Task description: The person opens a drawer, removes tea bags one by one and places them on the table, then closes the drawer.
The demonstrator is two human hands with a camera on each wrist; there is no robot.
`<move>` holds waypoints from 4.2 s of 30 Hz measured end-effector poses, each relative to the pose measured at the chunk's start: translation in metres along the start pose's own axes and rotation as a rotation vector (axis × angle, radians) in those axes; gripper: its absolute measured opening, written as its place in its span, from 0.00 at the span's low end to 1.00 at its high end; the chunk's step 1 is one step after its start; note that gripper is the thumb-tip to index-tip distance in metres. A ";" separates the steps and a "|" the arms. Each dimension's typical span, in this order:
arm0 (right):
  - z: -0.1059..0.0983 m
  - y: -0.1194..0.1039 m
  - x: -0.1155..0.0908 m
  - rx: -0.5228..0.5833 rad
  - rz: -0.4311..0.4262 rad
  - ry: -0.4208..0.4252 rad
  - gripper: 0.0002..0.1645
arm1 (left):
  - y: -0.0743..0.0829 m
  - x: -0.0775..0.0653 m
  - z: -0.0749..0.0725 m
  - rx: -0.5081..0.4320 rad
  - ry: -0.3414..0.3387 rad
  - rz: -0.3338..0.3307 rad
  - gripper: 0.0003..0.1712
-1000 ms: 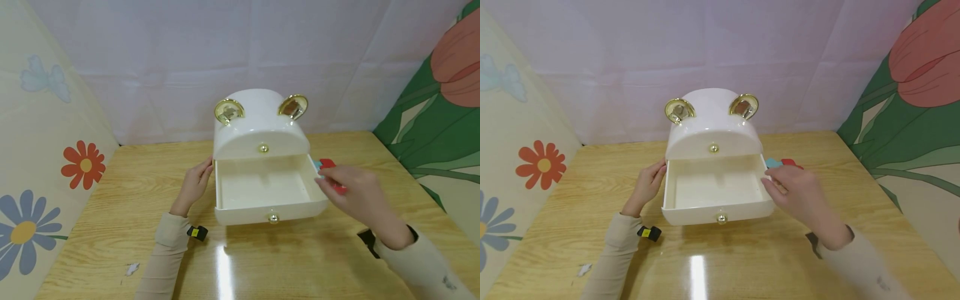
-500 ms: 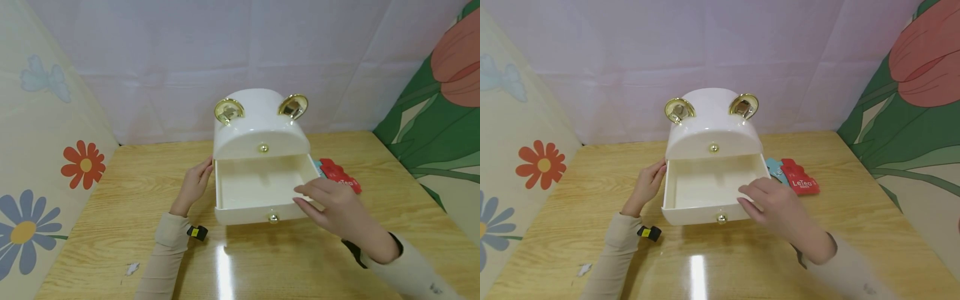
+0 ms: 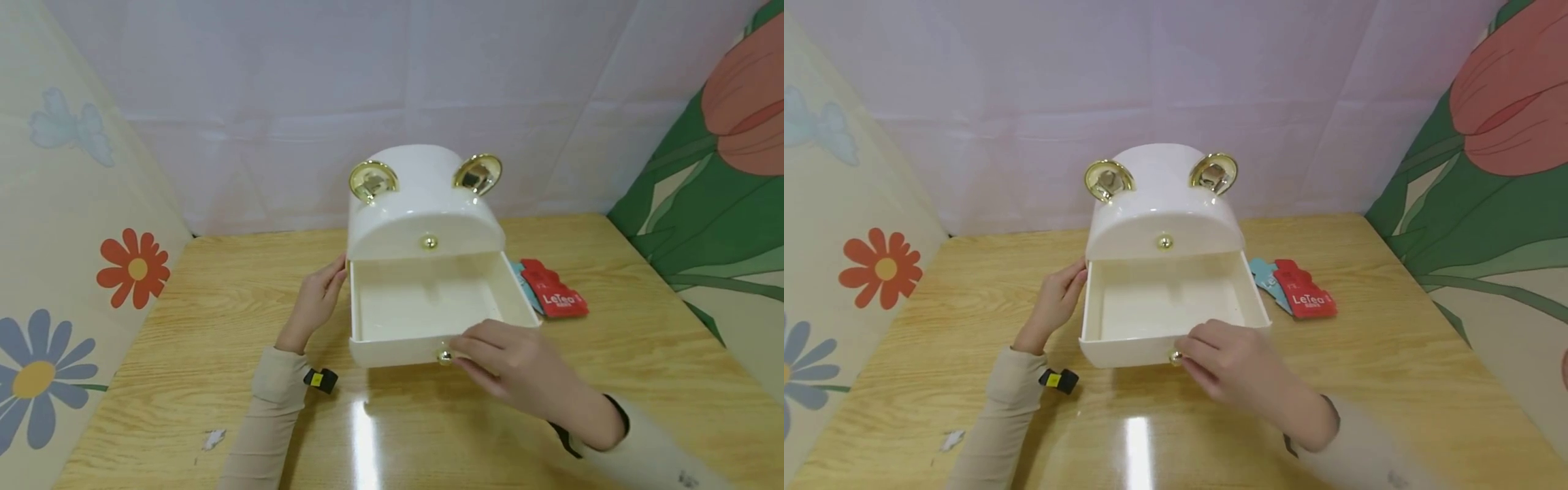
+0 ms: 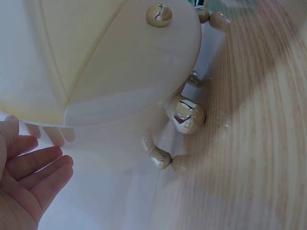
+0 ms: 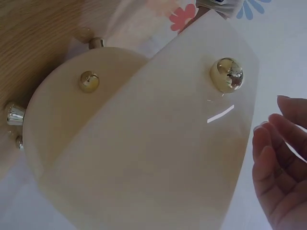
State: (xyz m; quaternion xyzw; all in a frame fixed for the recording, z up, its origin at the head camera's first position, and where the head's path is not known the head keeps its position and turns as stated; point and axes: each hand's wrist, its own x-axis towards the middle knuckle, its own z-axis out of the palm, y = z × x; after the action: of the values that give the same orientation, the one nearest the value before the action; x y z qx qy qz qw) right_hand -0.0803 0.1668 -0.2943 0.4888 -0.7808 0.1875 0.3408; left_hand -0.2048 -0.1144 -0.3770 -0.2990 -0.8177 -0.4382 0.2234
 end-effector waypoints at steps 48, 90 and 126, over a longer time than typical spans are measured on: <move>0.033 0.014 -0.009 -0.134 -0.093 -0.139 0.16 | -0.005 -0.002 0.004 -0.002 0.021 0.043 0.19; 0.066 0.078 0.019 -0.160 0.031 -0.128 0.10 | 0.039 0.004 -0.019 -0.152 -0.143 -0.084 0.27; 0.100 0.071 -0.004 -0.442 -0.083 -0.521 0.07 | 0.037 0.004 -0.014 -0.147 -0.125 -0.045 0.27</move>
State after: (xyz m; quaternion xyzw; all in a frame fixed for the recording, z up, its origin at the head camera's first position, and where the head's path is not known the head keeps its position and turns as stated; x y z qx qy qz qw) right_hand -0.1773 0.1385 -0.3640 0.4660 -0.8429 -0.1312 0.2350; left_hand -0.1811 -0.1089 -0.3459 -0.3230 -0.8022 -0.4825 0.1395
